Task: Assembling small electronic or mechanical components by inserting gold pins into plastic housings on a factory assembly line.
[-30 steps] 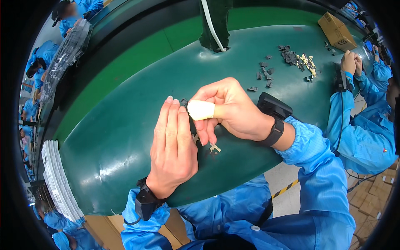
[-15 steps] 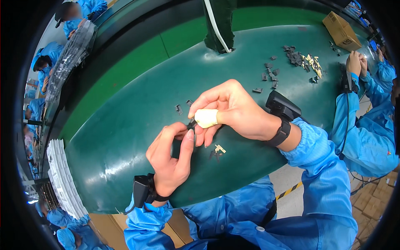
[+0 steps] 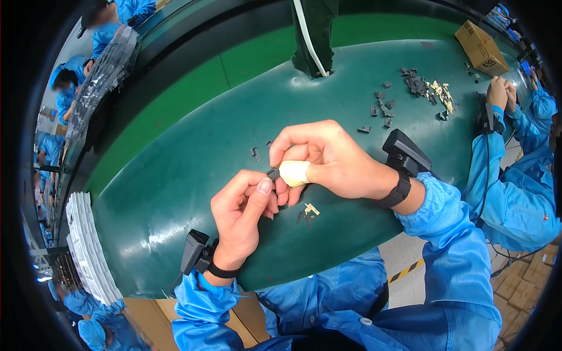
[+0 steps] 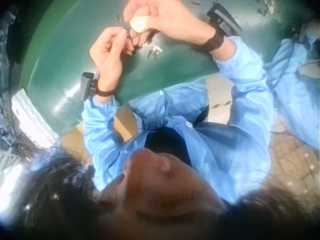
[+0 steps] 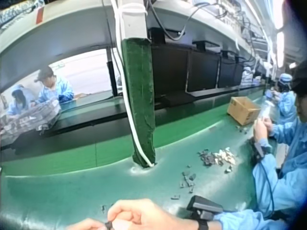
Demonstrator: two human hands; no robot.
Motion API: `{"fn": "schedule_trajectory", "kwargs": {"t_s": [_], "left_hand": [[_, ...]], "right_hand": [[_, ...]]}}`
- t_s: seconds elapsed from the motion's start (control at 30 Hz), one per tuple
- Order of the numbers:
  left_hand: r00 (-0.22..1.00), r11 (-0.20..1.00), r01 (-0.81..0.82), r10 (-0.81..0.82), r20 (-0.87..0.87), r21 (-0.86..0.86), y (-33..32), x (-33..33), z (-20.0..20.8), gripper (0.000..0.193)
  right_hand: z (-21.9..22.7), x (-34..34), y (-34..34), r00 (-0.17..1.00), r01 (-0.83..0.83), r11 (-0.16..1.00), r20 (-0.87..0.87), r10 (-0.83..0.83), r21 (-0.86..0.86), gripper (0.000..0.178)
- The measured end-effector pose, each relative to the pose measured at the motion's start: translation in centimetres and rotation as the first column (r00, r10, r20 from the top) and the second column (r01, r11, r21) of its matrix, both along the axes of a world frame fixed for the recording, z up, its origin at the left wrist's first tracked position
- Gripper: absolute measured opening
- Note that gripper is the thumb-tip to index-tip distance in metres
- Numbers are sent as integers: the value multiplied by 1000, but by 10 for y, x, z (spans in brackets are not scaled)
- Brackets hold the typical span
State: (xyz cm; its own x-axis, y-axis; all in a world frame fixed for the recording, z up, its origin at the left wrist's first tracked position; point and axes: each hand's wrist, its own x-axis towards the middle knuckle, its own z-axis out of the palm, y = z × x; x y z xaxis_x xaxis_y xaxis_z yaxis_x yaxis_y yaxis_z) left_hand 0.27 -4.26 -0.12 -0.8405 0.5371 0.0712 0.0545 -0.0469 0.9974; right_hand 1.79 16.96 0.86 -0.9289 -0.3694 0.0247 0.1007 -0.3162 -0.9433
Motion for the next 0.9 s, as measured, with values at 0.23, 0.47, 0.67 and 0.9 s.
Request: {"fn": "schedule_trajectory", "kwargs": {"t_s": [0.23, 0.47, 0.67, 0.9], "left_hand": [[1000, 999, 14, -15, 26, 35, -1, -4, -1, 18], [997, 996, -78, 78, -3, -33, 6, 1, 1, 21], [998, 997, -58, 57, -31, -47, 5, 0, 2, 17], [1000, 997, -28, 27, -10, -73, 2, 1, -1, 12]], "right_hand": [[2, 0, 0, 997, -62, 998, -53, 61, -18, 14], [2, 3, -4, 993, -109, 992, -41, 107, -58, 12], [5, 6, -4, 995, -95, 995, -31, 94, -14, 12], [6, 5, -1, 989, -137, 990, -45, 138, 13, 23]]}}
